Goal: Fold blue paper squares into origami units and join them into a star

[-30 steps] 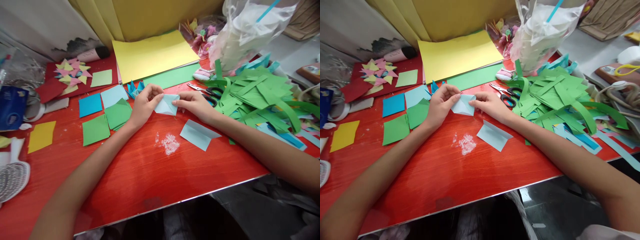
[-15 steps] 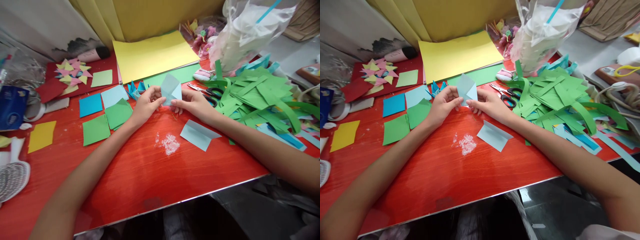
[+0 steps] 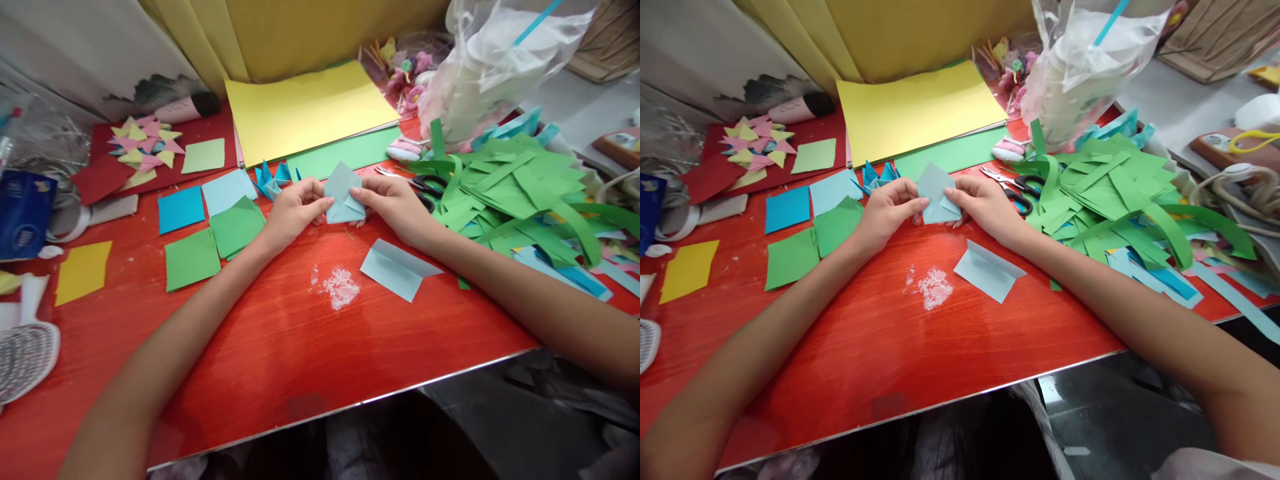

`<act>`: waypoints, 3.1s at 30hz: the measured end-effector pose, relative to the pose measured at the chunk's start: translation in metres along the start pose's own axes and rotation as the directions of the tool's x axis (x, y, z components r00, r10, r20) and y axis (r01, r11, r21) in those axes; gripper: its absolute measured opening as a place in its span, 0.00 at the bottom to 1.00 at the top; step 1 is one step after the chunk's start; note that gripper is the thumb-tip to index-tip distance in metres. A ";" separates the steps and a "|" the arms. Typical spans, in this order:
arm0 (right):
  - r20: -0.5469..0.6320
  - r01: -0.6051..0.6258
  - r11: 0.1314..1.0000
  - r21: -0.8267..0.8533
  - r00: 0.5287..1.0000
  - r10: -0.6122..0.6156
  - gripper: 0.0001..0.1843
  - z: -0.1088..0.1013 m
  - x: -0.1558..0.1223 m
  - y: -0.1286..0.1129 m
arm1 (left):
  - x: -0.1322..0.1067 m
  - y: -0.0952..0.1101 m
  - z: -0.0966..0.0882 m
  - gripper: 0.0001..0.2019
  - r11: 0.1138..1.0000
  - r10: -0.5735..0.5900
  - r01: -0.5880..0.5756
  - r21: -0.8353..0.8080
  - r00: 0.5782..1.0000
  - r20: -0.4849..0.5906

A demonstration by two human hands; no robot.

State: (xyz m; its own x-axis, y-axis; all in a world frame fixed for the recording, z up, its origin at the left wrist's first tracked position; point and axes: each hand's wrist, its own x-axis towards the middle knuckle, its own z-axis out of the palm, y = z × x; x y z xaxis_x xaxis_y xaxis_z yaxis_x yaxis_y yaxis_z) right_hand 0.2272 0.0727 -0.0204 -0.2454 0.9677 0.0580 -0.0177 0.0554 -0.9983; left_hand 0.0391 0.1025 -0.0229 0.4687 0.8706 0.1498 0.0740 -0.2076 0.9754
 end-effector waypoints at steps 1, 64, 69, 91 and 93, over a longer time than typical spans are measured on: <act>-0.014 0.002 1.000 0.007 1.000 -0.002 0.14 0.000 0.000 0.000 | 0.000 0.000 0.000 0.13 1.000 -0.003 0.003 -0.006 1.000 0.001; -0.104 0.000 0.991 0.135 0.995 0.015 0.07 -0.001 0.000 0.002 | -0.004 -0.003 -0.002 0.12 0.980 0.168 -0.161 0.116 0.985 -0.046; -0.146 -0.034 0.990 0.137 0.988 0.054 0.07 0.001 0.000 -0.002 | -0.007 0.003 -0.001 0.13 0.930 0.240 -0.225 0.292 0.971 -0.018; -0.063 0.056 0.984 -0.169 0.996 -0.067 0.11 -0.003 -0.001 0.001 | -0.011 0.012 0.004 0.11 0.822 0.309 -0.312 0.476 0.947 0.088; -0.032 0.062 0.980 -0.189 0.997 -0.069 0.14 -0.003 -0.002 0.001 | -0.009 0.012 0.003 0.11 0.881 0.257 -0.265 0.391 0.964 0.074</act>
State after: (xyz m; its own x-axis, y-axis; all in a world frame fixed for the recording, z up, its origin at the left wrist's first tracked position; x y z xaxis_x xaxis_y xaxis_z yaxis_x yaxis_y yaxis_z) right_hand 0.2302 0.0718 -0.0214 -0.2127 0.9689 0.1267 0.1506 0.1606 -0.9755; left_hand 0.0387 0.0907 -0.0135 0.5356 0.7527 0.3828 0.2854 -0.5880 0.7568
